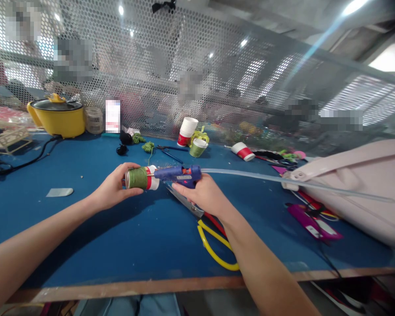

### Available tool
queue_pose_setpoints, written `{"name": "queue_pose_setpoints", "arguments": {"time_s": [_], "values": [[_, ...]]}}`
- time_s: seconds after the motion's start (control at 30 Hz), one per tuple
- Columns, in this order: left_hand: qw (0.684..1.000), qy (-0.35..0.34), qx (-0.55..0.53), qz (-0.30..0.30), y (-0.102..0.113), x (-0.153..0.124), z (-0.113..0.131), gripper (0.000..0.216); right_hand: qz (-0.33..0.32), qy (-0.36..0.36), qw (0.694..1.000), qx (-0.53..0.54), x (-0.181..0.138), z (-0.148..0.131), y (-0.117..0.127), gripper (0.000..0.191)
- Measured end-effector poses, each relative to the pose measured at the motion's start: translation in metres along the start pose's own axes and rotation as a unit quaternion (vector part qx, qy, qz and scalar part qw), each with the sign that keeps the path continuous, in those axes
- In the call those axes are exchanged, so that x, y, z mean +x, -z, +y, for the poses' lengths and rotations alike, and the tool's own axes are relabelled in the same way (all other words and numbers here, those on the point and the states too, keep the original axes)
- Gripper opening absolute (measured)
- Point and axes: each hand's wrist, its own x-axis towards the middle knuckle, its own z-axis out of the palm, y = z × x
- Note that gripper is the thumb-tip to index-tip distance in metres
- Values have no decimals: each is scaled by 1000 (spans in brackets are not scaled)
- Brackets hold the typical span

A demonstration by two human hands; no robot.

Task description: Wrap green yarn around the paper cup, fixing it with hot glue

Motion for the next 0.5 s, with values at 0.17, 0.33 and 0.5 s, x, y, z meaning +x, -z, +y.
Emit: {"name": "queue_pose_setpoints", "arguments": {"time_s": [0.17,0.33,0.5], "values": [[997,-51,54,10,0,-1,-7,52,11,1,1000,-6,0,1,-1,18],[994,-84,73,0,0,-2,-8,51,22,-5,1000,-11,0,1,-2,19],[987,-122,105,-2,0,-3,-4,47,26,-11,999,-21,0,1,-2,19]]}}
